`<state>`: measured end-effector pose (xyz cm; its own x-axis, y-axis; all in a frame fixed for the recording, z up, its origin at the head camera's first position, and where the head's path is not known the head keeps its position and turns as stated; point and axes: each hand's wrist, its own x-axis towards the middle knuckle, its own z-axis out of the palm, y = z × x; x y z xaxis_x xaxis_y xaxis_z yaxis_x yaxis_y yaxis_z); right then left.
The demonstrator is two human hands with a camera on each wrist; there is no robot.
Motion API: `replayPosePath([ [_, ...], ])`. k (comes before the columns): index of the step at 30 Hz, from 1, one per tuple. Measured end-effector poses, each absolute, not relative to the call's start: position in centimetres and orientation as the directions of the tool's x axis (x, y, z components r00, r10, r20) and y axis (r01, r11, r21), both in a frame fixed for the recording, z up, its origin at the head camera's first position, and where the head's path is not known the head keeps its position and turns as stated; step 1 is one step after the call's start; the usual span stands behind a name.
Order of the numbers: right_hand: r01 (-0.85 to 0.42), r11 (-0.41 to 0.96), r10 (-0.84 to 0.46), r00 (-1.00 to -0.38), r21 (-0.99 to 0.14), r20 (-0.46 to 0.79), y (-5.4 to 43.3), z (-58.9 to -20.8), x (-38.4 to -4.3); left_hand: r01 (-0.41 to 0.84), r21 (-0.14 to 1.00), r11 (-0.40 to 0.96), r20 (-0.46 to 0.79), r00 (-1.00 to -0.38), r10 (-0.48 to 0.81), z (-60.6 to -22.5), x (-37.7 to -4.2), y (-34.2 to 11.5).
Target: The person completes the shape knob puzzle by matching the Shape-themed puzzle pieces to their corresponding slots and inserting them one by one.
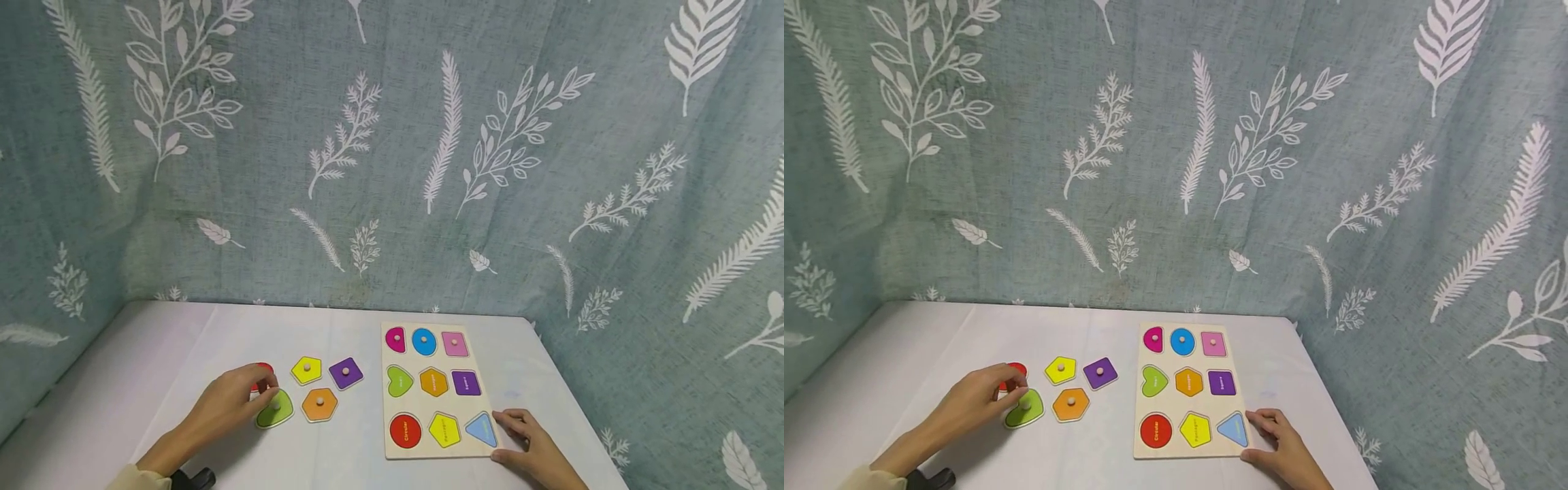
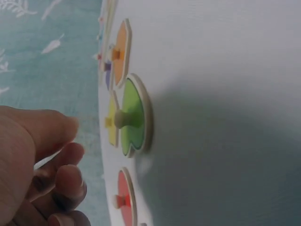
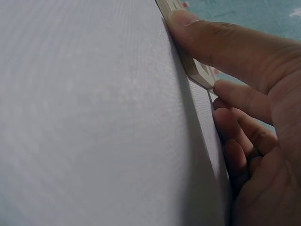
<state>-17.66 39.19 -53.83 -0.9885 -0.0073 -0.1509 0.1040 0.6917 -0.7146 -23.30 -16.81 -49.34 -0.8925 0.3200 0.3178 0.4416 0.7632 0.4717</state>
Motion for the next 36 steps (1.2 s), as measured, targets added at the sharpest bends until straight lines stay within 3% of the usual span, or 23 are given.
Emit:
replayPosePath([
  [7, 0.081, 0.718, -0.034, -0.988, -0.691, -0.151, 39.3, -53.8, -17.7, 0.557, 0.445, 0.701, 0.355, -0.829, 0.432, -50.7, -22.9, -17.6],
  [15, 0.056, 0.726, -0.056, -0.989, -0.686, -0.14, 39.3, -53.7, -17.7, 0.546, 0.425, 0.722, 0.284, -0.838, 0.466, -51.4, -22.8, -17.5],
  [25, 0.063, 0.703, -0.057, -0.988, -0.708, -0.145, 38.9, -53.6, -17.6, 0.467, 0.391, 0.793, 0.21, -0.884, 0.417, -51.7, -23.0, -17.2],
  [36, -0.019, 0.71, -0.131, -0.986, -0.704, -0.106, 39.6, -53.3, -17.8, 0.487, 0.376, 0.789, 0.206, -0.874, 0.441, -51.7, -23.3, -17.2],
])
